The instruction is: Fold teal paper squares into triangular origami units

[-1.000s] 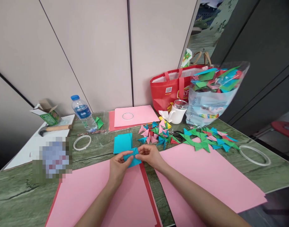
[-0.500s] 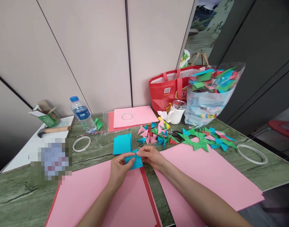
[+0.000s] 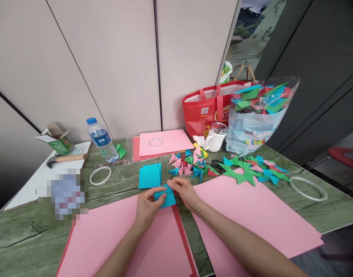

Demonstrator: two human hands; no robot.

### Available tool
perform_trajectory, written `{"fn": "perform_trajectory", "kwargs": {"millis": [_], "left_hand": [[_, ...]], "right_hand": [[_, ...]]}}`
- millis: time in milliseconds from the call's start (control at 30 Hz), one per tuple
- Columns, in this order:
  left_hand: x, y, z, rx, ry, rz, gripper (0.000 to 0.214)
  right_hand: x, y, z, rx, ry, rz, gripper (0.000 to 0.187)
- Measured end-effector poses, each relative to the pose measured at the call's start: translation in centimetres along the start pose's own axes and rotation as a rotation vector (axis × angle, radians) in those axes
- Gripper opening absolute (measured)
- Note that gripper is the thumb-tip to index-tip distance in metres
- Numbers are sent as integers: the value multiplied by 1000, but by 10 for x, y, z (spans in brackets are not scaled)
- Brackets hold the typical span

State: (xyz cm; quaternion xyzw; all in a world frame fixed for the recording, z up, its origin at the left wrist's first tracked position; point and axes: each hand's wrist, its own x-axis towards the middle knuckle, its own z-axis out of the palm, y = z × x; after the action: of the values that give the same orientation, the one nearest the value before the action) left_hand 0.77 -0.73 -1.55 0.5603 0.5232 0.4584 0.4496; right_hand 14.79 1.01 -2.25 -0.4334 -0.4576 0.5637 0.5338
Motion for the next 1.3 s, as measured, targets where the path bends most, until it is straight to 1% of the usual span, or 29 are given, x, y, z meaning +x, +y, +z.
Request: {"fn": "perform_trajectory", "kwargs": {"millis": [100,200,300,367,467,533,600,700,733,833,933,1067,1133,1200,1300], "left_hand": [[2,1,-4,0,52,-2,19],[4,4,-7,11,124,20,19],[5,7,-7,15,141,25,20],[5,7,-7,23,134,15,22],[5,7,-6,57,140,25,22],[4,6,-6,90,149,44,23],[3,6,-7,121,165,57,24],[3,5,-9,145,195,60,25],[3,5,-9,144,199,59,26],[5,3,-10,131,194,54,29],[5,2,-10,113,203,31,32],[5,4,-9,47,220,-18,35],[5,5,-9,12,231,-30,35],[5,5,-10,-11,239,-25,35],[7,2,-13,-21,236,-8,34]], "right_hand": [[1,0,-1,-53,-95,-1,32],[0,0,-2,-17,-180,82,31],[-1,0,-3,-6,-225,123,31],[-1,1,-3,-62,-203,65,30],[1,2,-4,-213,-126,-76,27],[3,4,-4,-265,-104,-105,26],[4,5,-5,-229,-143,-38,28],[3,5,-6,-129,-238,138,34],[2,4,-6,-109,-260,175,36],[1,3,-6,-75,-296,202,35],[0,2,-4,-92,-282,145,32],[-4,-1,1,-263,-169,-95,26],[-5,-2,3,-301,-132,-158,24],[-6,-2,4,-265,-156,-133,24],[-5,2,3,-169,-239,-44,27]]}}
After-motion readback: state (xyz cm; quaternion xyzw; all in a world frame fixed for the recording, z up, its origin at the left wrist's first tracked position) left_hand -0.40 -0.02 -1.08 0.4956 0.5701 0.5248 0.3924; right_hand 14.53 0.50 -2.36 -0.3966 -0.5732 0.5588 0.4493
